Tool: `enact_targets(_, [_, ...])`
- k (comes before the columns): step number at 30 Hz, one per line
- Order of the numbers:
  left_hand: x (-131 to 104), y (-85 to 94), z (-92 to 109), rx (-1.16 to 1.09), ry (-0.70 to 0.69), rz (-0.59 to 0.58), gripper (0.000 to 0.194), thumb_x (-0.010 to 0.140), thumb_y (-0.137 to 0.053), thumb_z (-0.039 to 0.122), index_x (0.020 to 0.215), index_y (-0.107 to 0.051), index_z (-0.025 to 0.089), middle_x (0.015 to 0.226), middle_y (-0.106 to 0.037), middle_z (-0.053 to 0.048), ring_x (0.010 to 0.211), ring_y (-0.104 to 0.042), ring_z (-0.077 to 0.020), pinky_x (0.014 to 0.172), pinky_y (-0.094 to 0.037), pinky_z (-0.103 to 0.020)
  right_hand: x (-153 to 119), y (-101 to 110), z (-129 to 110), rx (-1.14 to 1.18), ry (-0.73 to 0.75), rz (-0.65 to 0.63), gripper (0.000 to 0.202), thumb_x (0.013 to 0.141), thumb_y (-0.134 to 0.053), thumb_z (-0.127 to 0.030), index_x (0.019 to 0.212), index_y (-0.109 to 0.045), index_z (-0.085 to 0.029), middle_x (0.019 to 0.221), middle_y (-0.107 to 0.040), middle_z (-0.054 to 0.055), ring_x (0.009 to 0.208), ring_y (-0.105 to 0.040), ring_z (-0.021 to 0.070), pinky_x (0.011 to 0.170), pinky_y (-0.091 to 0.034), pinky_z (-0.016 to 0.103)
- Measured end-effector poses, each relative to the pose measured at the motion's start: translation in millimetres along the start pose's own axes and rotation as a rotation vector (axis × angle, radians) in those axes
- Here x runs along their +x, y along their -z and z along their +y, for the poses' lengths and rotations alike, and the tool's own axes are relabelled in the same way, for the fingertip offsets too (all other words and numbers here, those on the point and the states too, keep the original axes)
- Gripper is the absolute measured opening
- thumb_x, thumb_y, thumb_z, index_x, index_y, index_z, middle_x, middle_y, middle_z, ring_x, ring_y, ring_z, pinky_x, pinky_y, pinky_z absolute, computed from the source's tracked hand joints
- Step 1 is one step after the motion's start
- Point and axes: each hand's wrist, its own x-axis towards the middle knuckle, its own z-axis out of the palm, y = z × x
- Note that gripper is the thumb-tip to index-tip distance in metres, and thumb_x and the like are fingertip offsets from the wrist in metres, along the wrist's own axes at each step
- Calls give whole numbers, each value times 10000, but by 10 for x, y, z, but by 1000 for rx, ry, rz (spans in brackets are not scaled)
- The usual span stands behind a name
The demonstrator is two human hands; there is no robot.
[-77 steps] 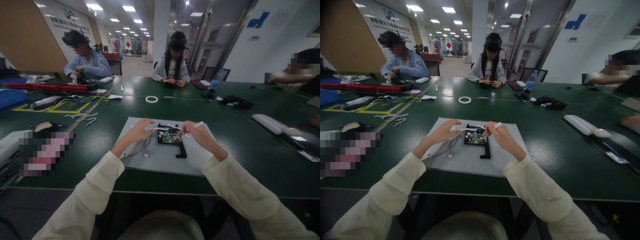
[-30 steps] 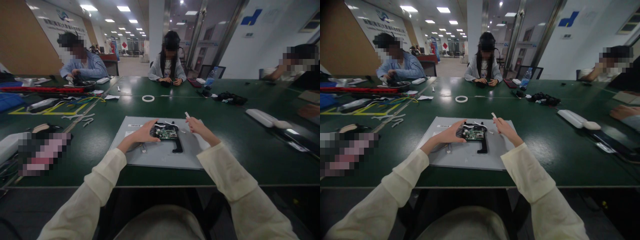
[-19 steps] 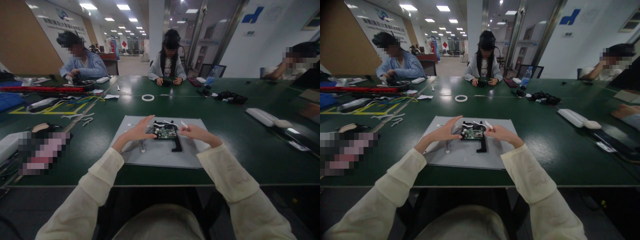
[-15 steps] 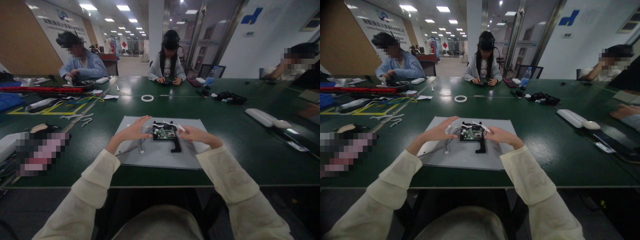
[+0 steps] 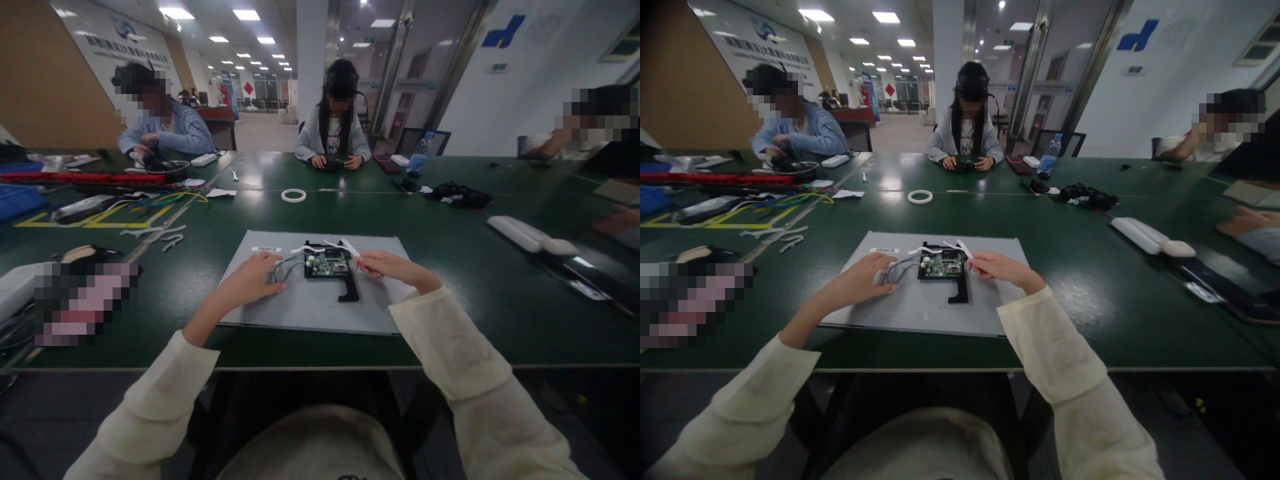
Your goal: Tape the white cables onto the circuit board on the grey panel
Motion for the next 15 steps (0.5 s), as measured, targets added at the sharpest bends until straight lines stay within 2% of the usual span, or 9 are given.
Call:
enact_targets(2, [-4, 53, 63, 19, -17, 4, 475, 803, -548, 430, 1204, -508, 180, 1228, -534, -113, 1148, -487, -275, 975, -392, -413, 6, 14, 22, -10, 21, -20, 398, 864, -405, -509, 896, -552, -140, 679, -421, -24, 545, -359, 65, 514, -287, 233])
enact_targets(5, [49, 139, 268, 67, -22, 68, 419, 857, -484, 391, 1206, -504, 158, 1185, -542, -119, 1096, -515, -261, 941, -407, -395, 5, 19, 31, 8, 41, -14, 430, 865, -413, -511, 1003, -562, -132, 650, -444, -29, 527, -367, 62, 517, -294, 230])
enact_targets(7, [149, 157, 440, 99, -41, 76, 365, 876, -457, 360, 1173, -523, 159, 1119, -561, -110, 1026, -544, -249, 900, -422, -387, 5, 12, 27, 60, 56, 23, 436, 858, -440, -504, 1091, -514, -142, 624, -450, -43, 509, -355, 58, 501, -281, 221])
enact_targets(9, [285, 122, 582, 132, -133, 40, 325, 856, -491, 340, 1125, -550, 167, 1092, -561, -105, 999, -547, -258, 856, -435, -383, 8, -2, 20, 129, 73, 67, 442, 843, -478, -496, 1125, -450, -158, 610, -457, -57, 489, -340, 53, 477, -258, 211])
enact_targets(12, [488, -5, 665, 151, -297, -6, 315, 812, -546, 266, 1118, -560, 192, 1143, -541, -100, 1040, -525, -263, 883, -416, -385, 17, -27, 10, 195, 72, 103, 396, 824, -505, -507, 1025, -430, -174, 592, -471, -63, 469, -345, 48, 455, -246, 201])
enact_targets(15, [614, -119, 616, 123, -350, -33, 313, 796, -547, 198, 1107, -572, 199, 1145, -551, -93, 1046, -525, -247, 913, -400, -377, 19, -38, -6, 188, 30, 104, 365, 812, -516, -522, 916, -461, -176, 648, -542, -25, 505, -435, 54, 473, -297, 194])
